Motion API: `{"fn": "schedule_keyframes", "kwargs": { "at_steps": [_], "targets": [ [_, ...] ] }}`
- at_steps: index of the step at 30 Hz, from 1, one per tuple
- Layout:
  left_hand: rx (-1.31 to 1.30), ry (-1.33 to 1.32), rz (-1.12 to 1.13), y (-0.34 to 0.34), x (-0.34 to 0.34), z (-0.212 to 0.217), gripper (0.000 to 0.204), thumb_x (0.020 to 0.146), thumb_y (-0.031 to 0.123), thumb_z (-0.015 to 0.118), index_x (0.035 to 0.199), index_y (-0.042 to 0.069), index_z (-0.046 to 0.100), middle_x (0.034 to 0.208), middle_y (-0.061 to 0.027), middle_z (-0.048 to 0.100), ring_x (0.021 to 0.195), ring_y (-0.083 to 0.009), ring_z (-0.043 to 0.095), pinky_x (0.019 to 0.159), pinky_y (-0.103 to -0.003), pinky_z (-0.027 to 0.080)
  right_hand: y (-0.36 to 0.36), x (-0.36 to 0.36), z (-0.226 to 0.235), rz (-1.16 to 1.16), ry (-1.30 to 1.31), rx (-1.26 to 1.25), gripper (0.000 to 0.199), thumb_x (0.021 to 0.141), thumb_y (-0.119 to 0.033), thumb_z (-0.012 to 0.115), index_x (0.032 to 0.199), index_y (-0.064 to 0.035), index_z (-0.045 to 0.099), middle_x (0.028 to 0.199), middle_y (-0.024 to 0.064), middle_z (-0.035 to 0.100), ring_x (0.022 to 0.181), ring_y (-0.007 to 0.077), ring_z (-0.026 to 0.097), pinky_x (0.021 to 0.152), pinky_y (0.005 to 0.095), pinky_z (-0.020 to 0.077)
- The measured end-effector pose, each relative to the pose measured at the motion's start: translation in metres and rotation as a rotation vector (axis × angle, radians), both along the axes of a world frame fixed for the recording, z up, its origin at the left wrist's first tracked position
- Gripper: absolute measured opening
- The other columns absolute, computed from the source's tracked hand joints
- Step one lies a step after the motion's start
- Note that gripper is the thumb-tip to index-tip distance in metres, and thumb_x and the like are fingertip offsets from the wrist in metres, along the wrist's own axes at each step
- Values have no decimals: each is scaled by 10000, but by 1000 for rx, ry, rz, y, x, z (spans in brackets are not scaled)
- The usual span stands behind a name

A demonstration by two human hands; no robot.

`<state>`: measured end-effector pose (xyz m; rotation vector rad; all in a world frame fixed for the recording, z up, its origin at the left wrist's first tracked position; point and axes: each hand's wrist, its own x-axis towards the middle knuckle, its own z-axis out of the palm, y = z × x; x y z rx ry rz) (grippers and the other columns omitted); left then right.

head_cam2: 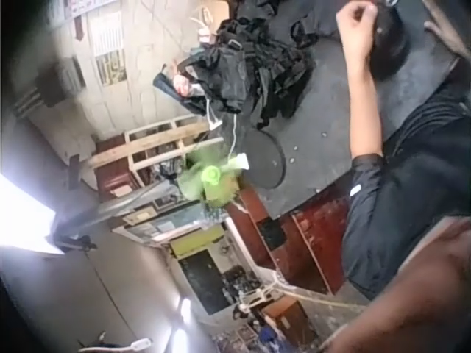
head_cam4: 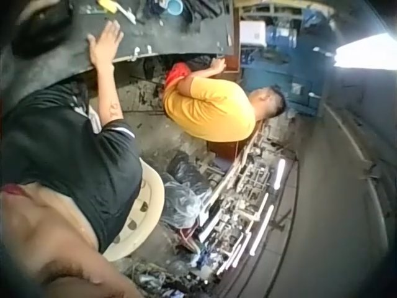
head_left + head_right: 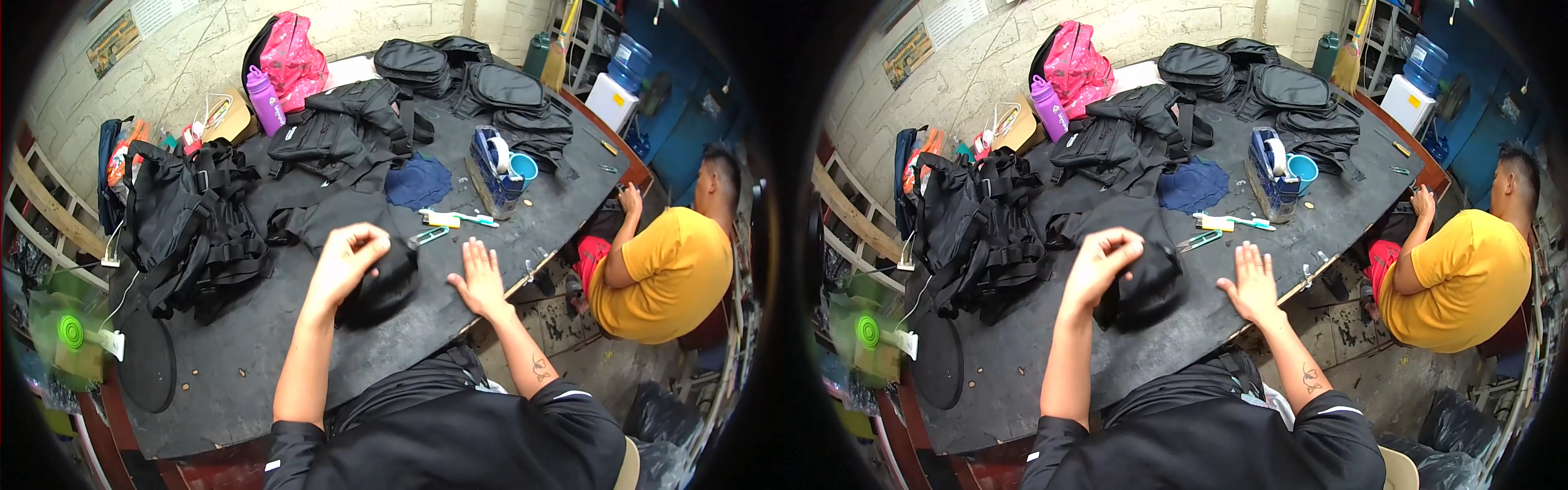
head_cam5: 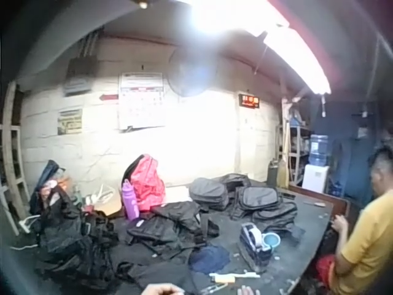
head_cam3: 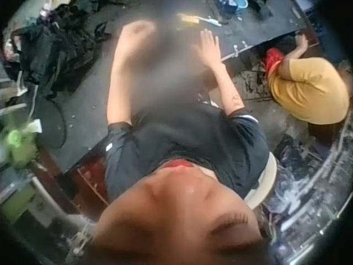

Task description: Inspecting and cleaning black bags by removing loose threads with a lighter and using a brush.

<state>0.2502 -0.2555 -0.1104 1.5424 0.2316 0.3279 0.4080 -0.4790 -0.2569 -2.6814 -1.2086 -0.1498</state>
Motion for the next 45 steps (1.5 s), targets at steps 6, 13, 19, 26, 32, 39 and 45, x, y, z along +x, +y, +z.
{"fn": "schedule_keyframes", "kwargs": {
  "at_steps": [6, 13, 19, 26, 32, 39, 45],
  "targets": [
    [227, 156, 12, -7, -33, -74, 109, 839, 91, 615, 861, -15, 621, 719, 35, 580, 651, -35, 496, 583, -211, 414, -74, 40, -11, -302, -33, -41, 784, 899, -534, 375, 1411, 29, 188, 1485, 182, 181, 1386, 296, 147, 1116, 466, 99],
    [276, 348, 124, -8, -56, -78, 142, 802, 74, 612, 894, -35, 618, 693, 10, 578, 617, -47, 464, 583, -224, 402, -138, 49, 3, -848, 324, -155, 422, 833, -346, 586, 1011, 36, 599, 1036, 239, 605, 1001, 393, 569, 872, 448, 434],
    [487, 271, 309, -19, -53, -59, 162, 795, 75, 601, 923, -22, 625, 746, -40, 594, 647, -86, 503, 608, -238, 417, -90, 28, 34, -409, -178, 433, 189, 748, -77, 624, 936, -59, 618, 892, 143, 625, 864, 358, 591, 754, 434, 459],
    [768, 188, 333, -34, -37, -65, 288, 732, 124, 674, 1010, 68, 621, 854, -62, 616, 783, -199, 538, 726, -316, 424, 42, -42, 58, 563, 79, 644, 306, 631, -70, 721, 926, -98, 642, 922, 71, 549, 867, 236, 517, 776, 368, 393],
    [205, 254, 280, -32, -30, -65, 288, 760, -3, 629, 1038, 58, 581, 753, -5, 585, 708, -88, 528, 676, -243, 413, 65, -63, 49, 610, 54, 742, 220, 589, -80, 744, 791, -92, 659, 790, 26, 549, 763, 215, 489, 730, 345, 365],
    [-114, 79, 91, -14, -27, -74, 297, 812, -20, 593, 1107, 14, 594, 783, 23, 588, 721, -48, 526, 713, -192, 415, -21, -28, 87, 154, 88, 741, 63, 657, -53, 707, 680, -63, 649, 680, 56, 542, 716, 207, 509, 653, 335, 406],
    [-130, 129, 152, -20, -15, -63, 239, 798, 74, 642, 1030, 16, 628, 739, 29, 536, 642, -51, 456, 640, -207, 394, -87, 6, 83, -526, -135, 117, 183, 683, -128, 720, 806, -51, 609, 751, 94, 593, 761, 285, 558, 768, 393, 387]
  ]
}}
